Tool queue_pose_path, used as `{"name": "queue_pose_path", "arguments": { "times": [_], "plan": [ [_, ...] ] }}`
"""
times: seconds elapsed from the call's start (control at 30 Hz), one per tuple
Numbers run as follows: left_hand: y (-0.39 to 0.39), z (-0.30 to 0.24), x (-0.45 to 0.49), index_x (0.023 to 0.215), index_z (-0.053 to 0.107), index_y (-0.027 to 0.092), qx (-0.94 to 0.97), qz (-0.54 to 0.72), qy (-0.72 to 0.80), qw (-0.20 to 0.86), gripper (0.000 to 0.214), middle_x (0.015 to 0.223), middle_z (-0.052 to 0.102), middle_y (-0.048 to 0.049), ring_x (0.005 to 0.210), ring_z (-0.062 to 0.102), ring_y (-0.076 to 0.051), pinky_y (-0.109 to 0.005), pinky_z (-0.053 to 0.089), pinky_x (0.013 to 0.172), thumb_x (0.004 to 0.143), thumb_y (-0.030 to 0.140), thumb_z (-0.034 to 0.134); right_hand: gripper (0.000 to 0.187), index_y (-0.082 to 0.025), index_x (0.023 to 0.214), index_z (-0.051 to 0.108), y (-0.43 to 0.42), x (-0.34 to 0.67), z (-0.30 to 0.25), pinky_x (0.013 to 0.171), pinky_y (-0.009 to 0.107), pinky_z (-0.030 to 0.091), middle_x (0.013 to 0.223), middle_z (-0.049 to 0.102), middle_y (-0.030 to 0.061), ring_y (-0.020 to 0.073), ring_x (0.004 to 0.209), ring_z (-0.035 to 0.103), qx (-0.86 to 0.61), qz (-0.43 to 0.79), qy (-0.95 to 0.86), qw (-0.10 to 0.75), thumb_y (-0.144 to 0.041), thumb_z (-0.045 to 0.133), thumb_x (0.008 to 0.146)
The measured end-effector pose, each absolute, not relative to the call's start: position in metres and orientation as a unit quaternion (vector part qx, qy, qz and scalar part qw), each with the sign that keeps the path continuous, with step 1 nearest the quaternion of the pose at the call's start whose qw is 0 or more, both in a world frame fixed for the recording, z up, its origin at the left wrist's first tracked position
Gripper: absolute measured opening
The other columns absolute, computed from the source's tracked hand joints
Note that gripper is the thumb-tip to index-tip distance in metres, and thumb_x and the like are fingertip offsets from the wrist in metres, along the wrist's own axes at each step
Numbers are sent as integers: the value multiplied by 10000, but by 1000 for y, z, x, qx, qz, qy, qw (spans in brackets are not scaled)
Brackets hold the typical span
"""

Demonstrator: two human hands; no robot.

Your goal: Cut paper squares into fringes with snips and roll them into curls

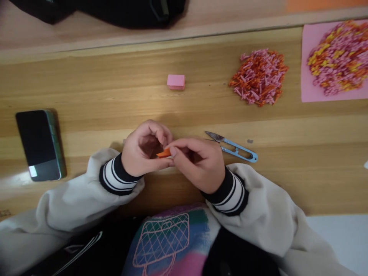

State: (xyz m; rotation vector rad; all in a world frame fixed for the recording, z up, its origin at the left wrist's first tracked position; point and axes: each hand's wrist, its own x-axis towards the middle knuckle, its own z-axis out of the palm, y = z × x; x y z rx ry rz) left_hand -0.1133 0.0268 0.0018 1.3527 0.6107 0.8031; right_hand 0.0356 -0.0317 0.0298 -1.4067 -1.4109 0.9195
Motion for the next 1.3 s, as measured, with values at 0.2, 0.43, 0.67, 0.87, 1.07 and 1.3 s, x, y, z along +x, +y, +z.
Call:
{"name": "queue_pose_path", "arguments": {
  "times": [0.2, 0.43, 0.67, 0.87, 1.07, 1.3],
  "plan": [
    [26, 9, -116, 816, 521, 171, 614, 342, 284, 651, 225, 718, 537, 15, 617, 489, -80, -209, 435, 584, 723, 195, 724, 153, -181, 705, 669, -28, 36, 20, 345, 185, 378, 500, 610, -42, 74, 386, 502, -562, 456, -449, 524, -140, 580, 823],
    [27, 9, -119, 715, 578, 160, 616, 336, 307, 642, 122, 639, 556, 8, 586, 501, -93, -223, 402, 541, 826, 201, 608, 124, -169, 684, 640, -26, 34, 21, 329, 172, 308, 440, 484, -80, 44, 350, 384, -548, 497, -416, 529, -159, 596, 800],
    [27, 8, -119, 718, 570, 148, 620, 332, 296, 646, 112, 643, 553, 9, 590, 496, -79, -200, 409, 546, 823, 172, 601, 114, -153, 667, 616, -27, 32, 24, 381, 186, 329, 460, 484, -79, 39, 377, 380, -549, 527, -398, 513, -174, 619, 779],
    [26, 10, -119, 731, 559, 149, 624, 324, 296, 646, 102, 642, 535, 13, 576, 479, -74, -190, 397, 529, 816, 175, 607, 149, -167, 668, 626, -28, 32, 26, 389, 201, 320, 486, 499, -63, 49, 402, 392, -551, 537, -398, 500, -254, 647, 787],
    [27, 10, -120, 713, 542, 153, 631, 318, 290, 646, 128, 646, 539, 10, 584, 482, -80, -199, 399, 542, 821, 190, 600, 244, -166, 656, 620, -28, 31, 28, 359, 192, 279, 502, 510, -56, 46, 410, 402, -540, 541, -402, 505, -366, 674, 785],
    [27, 9, -120, 713, 538, 154, 634, 316, 286, 645, 133, 649, 535, 10, 586, 476, -81, -203, 393, 545, 826, 192, 600, 269, -167, 656, 618, -27, 32, 27, 359, 192, 278, 503, 510, -55, 45, 411, 394, -544, 537, -410, 498, -395, 670, 789]
  ]
}}
